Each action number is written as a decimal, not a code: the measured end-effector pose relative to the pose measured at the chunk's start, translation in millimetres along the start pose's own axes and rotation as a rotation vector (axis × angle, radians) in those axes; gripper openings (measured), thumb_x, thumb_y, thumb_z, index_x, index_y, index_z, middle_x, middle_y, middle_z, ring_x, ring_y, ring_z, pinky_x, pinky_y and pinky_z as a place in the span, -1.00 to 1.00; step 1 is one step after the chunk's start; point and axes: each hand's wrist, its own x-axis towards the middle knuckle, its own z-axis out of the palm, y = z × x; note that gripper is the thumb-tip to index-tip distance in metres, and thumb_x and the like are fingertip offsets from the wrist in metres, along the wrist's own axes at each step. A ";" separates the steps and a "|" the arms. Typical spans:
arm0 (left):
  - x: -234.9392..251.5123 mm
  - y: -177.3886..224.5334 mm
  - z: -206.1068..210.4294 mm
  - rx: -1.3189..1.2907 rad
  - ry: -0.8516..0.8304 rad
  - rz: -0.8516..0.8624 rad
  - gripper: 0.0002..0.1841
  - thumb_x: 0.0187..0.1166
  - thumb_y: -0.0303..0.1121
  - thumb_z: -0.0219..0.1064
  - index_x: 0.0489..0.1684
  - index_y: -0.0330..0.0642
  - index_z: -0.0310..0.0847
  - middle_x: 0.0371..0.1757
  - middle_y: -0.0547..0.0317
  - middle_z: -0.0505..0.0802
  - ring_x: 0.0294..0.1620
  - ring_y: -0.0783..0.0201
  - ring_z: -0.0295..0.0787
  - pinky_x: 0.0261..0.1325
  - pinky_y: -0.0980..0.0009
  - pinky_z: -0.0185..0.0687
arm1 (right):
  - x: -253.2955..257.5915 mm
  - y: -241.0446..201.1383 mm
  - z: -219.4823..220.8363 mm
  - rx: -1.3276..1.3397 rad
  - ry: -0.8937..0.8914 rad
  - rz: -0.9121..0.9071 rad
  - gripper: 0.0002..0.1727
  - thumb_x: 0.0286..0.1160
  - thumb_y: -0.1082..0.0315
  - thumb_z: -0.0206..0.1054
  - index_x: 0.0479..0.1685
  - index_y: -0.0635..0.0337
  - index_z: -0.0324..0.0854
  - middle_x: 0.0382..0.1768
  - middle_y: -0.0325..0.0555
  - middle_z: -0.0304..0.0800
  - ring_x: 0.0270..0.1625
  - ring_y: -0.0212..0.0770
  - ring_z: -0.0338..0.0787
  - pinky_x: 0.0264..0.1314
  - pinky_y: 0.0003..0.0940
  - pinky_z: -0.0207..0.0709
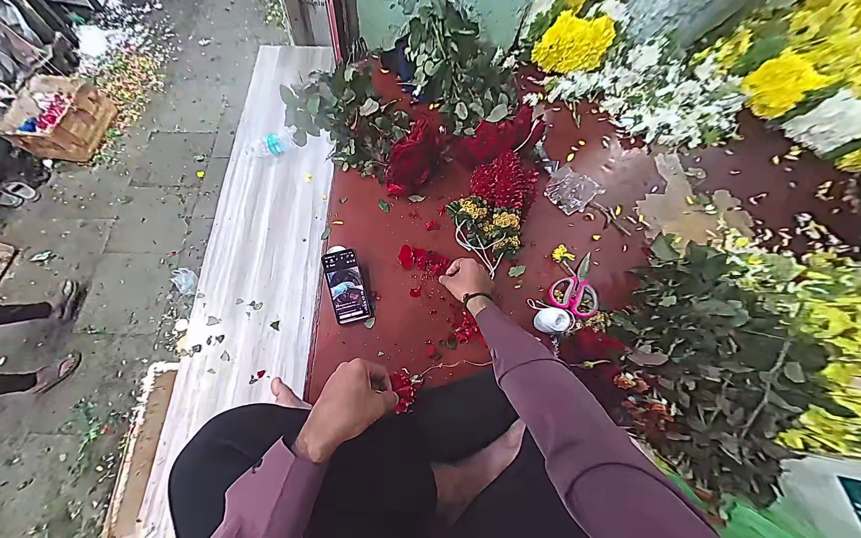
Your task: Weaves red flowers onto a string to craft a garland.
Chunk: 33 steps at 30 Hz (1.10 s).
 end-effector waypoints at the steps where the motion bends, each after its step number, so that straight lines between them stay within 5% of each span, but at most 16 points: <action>1: -0.4 0.2 -0.6 0.010 0.003 0.002 -0.85 0.36 -0.10 0.51 -0.40 0.09 0.84 -0.49 0.38 0.85 -0.47 0.35 0.77 -0.30 0.13 0.72 | -2.4 -0.5 -1.5 0.048 -0.011 -0.003 -0.70 0.14 0.08 0.64 -0.21 0.02 0.88 -0.14 0.07 0.92 0.05 0.20 0.86 0.09 0.42 0.62; 4: -0.6 2.4 -0.6 0.015 0.002 0.010 -0.85 0.37 -0.11 0.50 -0.40 0.08 0.85 -0.49 0.38 0.85 -0.48 0.35 0.77 -0.30 0.13 0.72 | -6.4 3.9 -10.0 0.187 -0.035 -0.023 -0.74 0.05 0.24 0.69 -0.25 0.10 0.87 -0.19 0.10 0.89 0.00 0.20 0.84 0.08 0.45 0.60; 8: -1.0 5.6 3.4 0.008 -0.004 0.046 -0.84 0.39 -0.11 0.50 -0.41 0.07 0.83 -0.49 0.37 0.84 -0.48 0.37 0.74 -0.31 0.16 0.69 | -3.7 9.1 -7.2 0.055 -0.038 -0.110 -0.60 0.23 0.11 0.62 0.06 0.03 0.84 -0.06 0.04 0.91 0.10 0.17 0.86 0.19 0.40 0.63; 11: -0.6 1.1 4.6 0.010 -0.007 0.033 -0.83 0.38 -0.11 0.51 -0.41 0.03 0.84 -0.48 0.32 0.84 -0.46 0.31 0.76 -0.29 0.10 0.71 | -8.7 8.4 2.7 0.015 0.008 -0.159 -0.72 0.17 0.14 0.67 -0.22 0.07 0.83 -0.13 0.12 0.85 0.02 0.22 0.82 0.02 0.41 0.63; 14: -1.6 0.6 2.2 0.017 -0.004 0.015 -0.83 0.37 -0.11 0.51 -0.37 0.05 0.83 -0.48 0.33 0.84 -0.47 0.32 0.75 -0.30 0.11 0.70 | -7.2 -1.2 -2.2 0.082 -0.069 -0.112 -0.71 0.07 0.25 0.69 -0.18 0.08 0.86 -0.13 0.11 0.89 0.06 0.21 0.84 0.14 0.43 0.60; 18: -1.4 3.8 1.4 0.037 -0.008 0.038 -0.83 0.36 -0.09 0.50 -0.40 0.05 0.82 -0.50 0.33 0.82 -0.48 0.31 0.72 -0.31 0.09 0.67 | -25.2 -5.0 -17.3 0.368 -0.135 -0.207 -0.54 0.19 0.52 0.56 0.17 0.03 0.81 -0.07 0.03 0.90 -0.14 -0.01 0.89 -0.02 0.09 0.78; 20: -2.1 3.5 3.1 0.043 -0.015 0.049 -0.82 0.35 -0.09 0.51 -0.41 0.06 0.83 -0.50 0.33 0.82 -0.47 0.31 0.73 -0.31 0.07 0.67 | -54.3 -11.4 -31.0 0.533 -0.193 -0.169 -0.62 0.32 0.58 0.41 0.15 0.11 0.80 -0.11 0.04 0.89 -0.31 -0.08 0.86 -0.27 -0.10 0.77; 23: -3.1 1.5 5.8 0.051 -0.025 0.059 -0.82 0.36 -0.09 0.50 -0.39 0.04 0.83 -0.48 0.30 0.84 -0.44 0.27 0.76 -0.27 0.02 0.69 | -96.5 -6.1 -39.7 0.655 -0.180 -0.182 -0.81 0.40 0.46 0.46 -0.04 0.13 0.78 -0.22 -0.02 0.92 -0.37 -0.12 0.85 -0.35 -0.18 0.73; 25: -3.2 0.5 7.3 0.068 -0.025 0.060 -0.82 0.35 -0.09 0.50 -0.38 0.04 0.84 -0.47 0.29 0.85 -0.42 0.26 0.79 -0.26 -0.01 0.71 | -112.8 3.8 -33.5 0.685 -0.107 -0.256 -0.80 0.30 0.41 0.58 -0.10 0.06 0.79 -0.30 -0.07 0.87 -0.44 -0.16 0.71 -0.42 -0.20 0.54; 27: -3.8 -0.8 7.9 0.084 -0.026 0.062 -0.81 0.35 -0.09 0.51 -0.38 0.04 0.84 -0.46 0.28 0.86 -0.41 0.25 0.80 -0.24 -0.02 0.72 | -124.1 1.0 -34.5 0.708 -0.124 -0.301 -0.65 0.29 0.49 0.55 0.09 0.02 0.78 -0.17 -0.10 0.92 -0.32 -0.16 0.81 -0.33 -0.18 0.68; 29: -2.9 -2.0 7.4 0.095 -0.023 0.062 -0.81 0.34 -0.09 0.52 -0.39 0.03 0.84 -0.47 0.27 0.85 -0.41 0.24 0.78 -0.24 -0.02 0.70 | -134.2 -6.0 -36.8 0.796 -0.163 -0.292 -0.61 0.40 0.55 0.46 0.22 0.09 0.77 -0.13 -0.08 0.92 -0.39 -0.19 0.77 -0.41 -0.29 0.63; 33: -0.1 -2.4 6.1 0.125 -0.020 0.043 -0.81 0.33 -0.08 0.52 -0.39 0.04 0.84 -0.45 0.28 0.88 -0.40 0.25 0.83 -0.21 -0.03 0.75 | -154.1 -8.0 -38.4 0.965 -0.214 -0.195 -0.82 0.47 0.55 0.44 0.00 0.38 0.76 -0.18 0.13 0.93 -0.31 -0.04 0.93 -0.25 -0.20 0.84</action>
